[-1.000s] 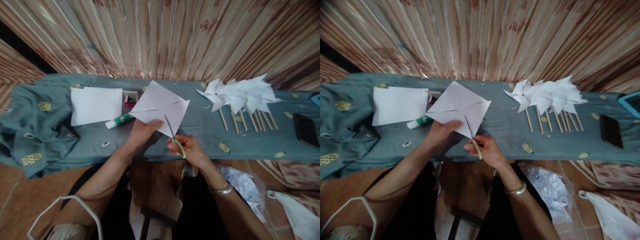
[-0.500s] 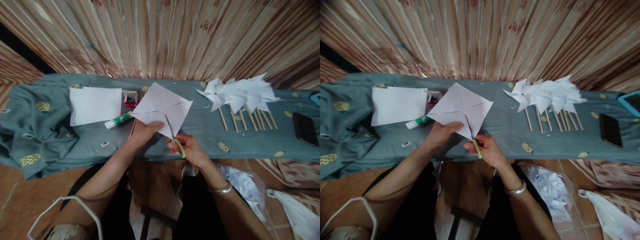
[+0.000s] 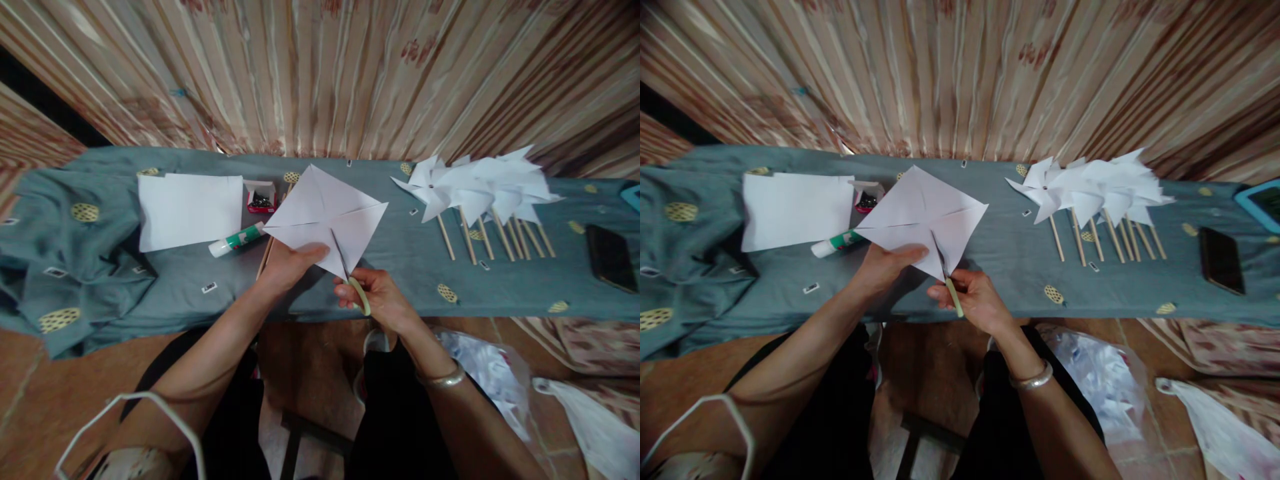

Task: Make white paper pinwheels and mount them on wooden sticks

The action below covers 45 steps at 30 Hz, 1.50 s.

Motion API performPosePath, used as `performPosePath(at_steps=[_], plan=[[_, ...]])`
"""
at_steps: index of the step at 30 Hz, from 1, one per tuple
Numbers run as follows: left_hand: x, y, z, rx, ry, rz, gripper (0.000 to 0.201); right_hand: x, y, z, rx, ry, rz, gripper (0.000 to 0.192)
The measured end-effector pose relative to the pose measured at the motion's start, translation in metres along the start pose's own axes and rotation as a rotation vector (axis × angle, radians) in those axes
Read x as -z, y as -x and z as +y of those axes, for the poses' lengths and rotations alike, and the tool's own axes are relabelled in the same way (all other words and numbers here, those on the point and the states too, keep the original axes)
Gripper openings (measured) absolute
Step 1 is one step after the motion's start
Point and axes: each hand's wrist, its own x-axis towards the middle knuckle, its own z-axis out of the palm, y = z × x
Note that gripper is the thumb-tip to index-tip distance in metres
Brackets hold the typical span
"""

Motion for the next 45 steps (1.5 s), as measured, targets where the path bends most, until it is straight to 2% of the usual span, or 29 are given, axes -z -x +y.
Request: performPosePath(at_steps=[8,28,35,45], plan=[[-0.0005,0.0008,0.0006,-0.002,0.009,0.015,0.044,-0.0008,-0.0005,-0.0004,-0.01,-0.032,0.013,0.044],[0.0012,0.0,-0.0004,-0.004,-0.006,0.004,0.039,-0.0013,-0.0007,0.0016,-0.005,-0.067,0.029,0.044],[-0.0007,0.0004,0.0018,-0.012,0.018,0.002,0.049,0.0003,-0.0007,0.0012,0.02,-0.004,0.022,0.045],[0.0016,-0.0003,-0.0023,0.007,0.011,-0.014,0.04,-0.0015,0.0001,-0.0014,0.011,-0.011,0.02,0.043]])
